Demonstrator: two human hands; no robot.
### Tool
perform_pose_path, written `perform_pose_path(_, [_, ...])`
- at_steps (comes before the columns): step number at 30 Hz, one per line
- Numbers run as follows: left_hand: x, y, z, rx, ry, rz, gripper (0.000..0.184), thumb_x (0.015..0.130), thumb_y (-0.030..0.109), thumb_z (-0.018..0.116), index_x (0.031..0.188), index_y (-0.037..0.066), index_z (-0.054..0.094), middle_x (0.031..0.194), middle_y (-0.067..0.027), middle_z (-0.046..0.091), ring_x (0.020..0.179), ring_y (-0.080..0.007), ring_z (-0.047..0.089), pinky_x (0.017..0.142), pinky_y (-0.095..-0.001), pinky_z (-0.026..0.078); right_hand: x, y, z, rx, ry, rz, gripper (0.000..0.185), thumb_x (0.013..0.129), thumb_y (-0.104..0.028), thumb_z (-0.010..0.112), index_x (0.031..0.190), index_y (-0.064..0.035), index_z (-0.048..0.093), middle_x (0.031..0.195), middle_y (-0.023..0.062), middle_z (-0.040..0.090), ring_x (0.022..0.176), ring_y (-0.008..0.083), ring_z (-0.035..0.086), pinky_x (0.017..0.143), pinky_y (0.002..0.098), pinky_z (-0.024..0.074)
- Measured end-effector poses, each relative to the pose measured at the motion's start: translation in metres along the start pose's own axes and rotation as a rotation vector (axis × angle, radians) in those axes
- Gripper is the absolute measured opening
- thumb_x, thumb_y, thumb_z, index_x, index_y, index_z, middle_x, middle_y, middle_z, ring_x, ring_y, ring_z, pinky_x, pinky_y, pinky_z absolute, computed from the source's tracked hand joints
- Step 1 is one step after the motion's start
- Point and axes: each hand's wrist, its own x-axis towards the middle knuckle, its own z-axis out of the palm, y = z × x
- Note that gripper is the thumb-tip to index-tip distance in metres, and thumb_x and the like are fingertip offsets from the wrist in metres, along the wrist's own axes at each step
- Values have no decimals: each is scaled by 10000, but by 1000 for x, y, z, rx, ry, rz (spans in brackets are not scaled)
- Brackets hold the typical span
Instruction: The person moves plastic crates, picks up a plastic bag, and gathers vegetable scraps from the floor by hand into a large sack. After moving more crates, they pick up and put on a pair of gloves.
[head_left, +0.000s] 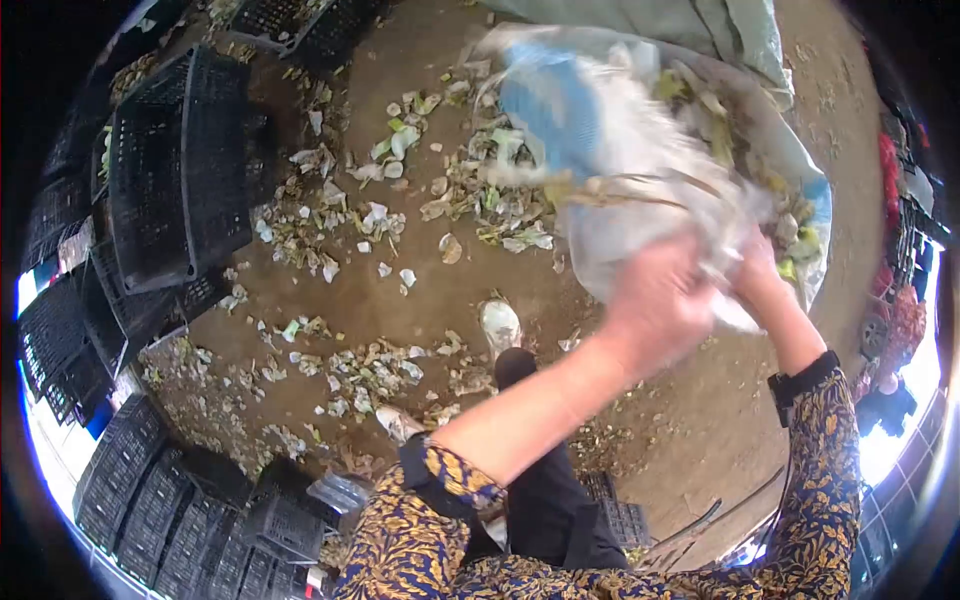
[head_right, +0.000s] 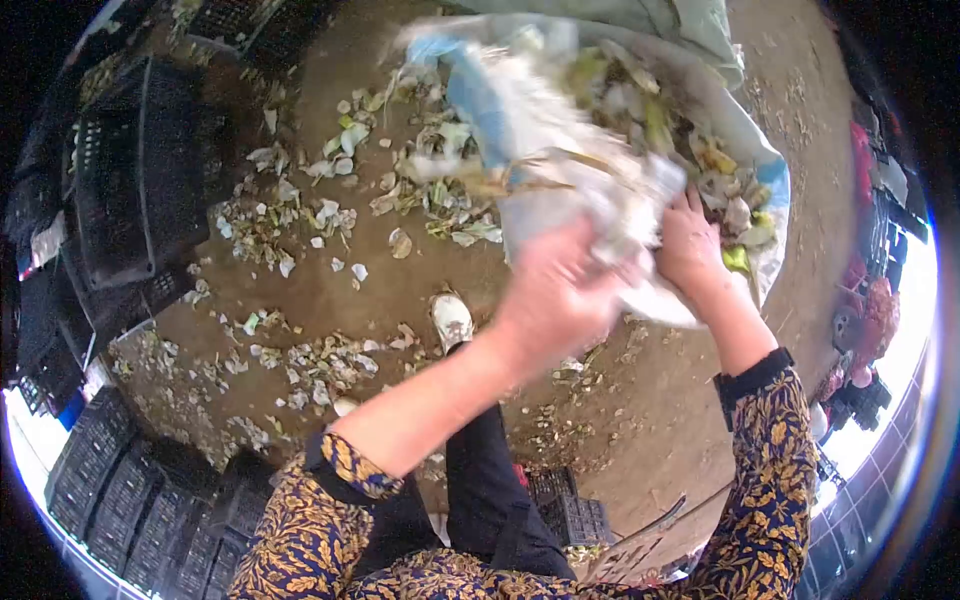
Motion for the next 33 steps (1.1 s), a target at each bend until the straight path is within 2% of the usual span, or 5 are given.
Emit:
perform_pose_path(8, [-51,38,16,486,-100,201,258,543,104,672,713,15,500,718,-132,514,678,-357,543,617,-423,448,39,64,19,-102,-92,-130,636,719,-139,639,1306,-60,409,1309,206,434,1248,382,349,1007,418,340])
perform_pose_path(13, [-130,27,-26,556,165,-94,370,743,306,685,924,28,521,977,-155,566,938,-324,556,774,-407,464,34,129,33,-247,-179,-213,623,730,-150,635,1303,-52,412,1286,217,454,1230,387,369,1007,407,340])
perform_pose_path(18, [-250,54,-91,499,145,-628,301,756,293,678,868,43,554,934,-132,616,845,-298,601,705,-372,471,115,247,59,-502,-143,-375,611,741,-161,631,1301,-45,415,1264,228,474,1211,391,389,1007,396,339])
perform_pose_path(26, [-478,80,-165,375,622,-702,243,770,258,693,839,27,658,792,-100,678,747,-182,663,673,-297,504,-73,42,-26,-323,571,-231,370,857,-272,569,1151,-48,551,1042,182,574,970,324,548,872,386,425])
perform_pose_path(33, [-746,99,-209,234,1188,-709,260,806,257,657,920,25,686,852,-119,684,786,-154,650,735,-279,498,-269,-124,62,-571,205,-402,334,845,-351,553,993,-72,661,870,192,644,825,320,627,735,399,472])
